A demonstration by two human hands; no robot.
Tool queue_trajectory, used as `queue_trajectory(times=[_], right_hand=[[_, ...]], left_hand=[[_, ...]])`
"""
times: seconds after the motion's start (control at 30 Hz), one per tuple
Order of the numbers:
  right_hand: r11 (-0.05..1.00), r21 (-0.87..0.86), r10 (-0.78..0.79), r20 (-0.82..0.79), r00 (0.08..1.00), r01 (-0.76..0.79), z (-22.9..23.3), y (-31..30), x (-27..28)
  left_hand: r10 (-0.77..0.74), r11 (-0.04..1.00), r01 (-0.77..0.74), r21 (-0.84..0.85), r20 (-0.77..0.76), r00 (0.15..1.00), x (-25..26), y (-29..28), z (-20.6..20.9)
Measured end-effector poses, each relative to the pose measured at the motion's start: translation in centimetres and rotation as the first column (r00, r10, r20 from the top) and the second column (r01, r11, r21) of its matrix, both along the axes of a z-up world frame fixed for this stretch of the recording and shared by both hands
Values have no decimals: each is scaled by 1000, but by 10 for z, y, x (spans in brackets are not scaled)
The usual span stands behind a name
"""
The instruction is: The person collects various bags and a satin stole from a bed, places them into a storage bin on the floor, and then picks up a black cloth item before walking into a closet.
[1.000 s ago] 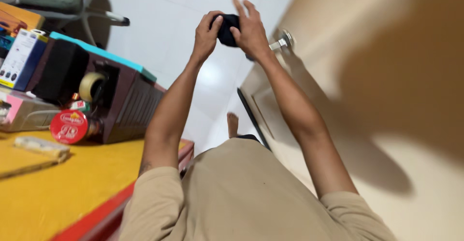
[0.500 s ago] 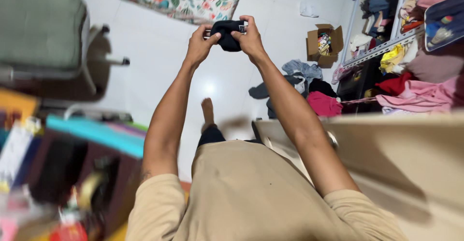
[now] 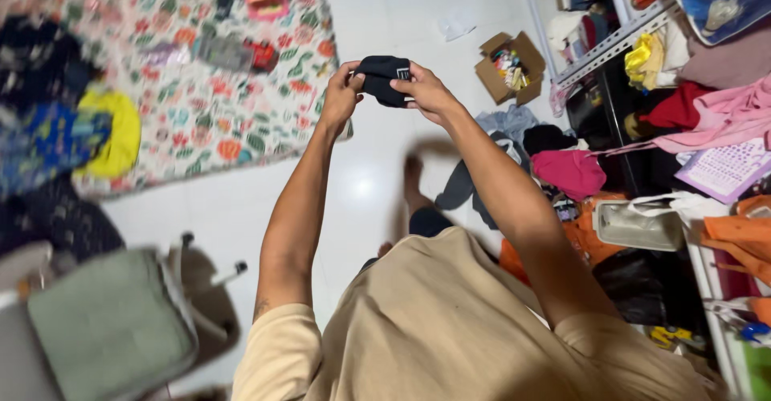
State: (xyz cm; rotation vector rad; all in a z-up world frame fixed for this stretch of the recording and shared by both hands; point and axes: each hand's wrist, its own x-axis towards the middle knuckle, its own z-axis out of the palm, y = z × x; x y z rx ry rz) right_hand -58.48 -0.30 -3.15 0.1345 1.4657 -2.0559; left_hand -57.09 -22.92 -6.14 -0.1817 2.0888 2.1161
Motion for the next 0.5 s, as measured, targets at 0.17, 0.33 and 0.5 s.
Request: queue_trajectory(times=[0.17,0.33,0.5], right_hand=[[992,-62,-118,-249,961,105,-46,17,-125],[977,72,-186,-170,968,200,-22,40,-256],[984,-16,-178,-124,976,177,-17,47,-345]], left_hand=[[-109,994,108,21,69,992,-129,14,-7],[-270,953,282,-111,111,956,-264,29,-15],[-317,947,321,-13,132,939,-373,38,11]])
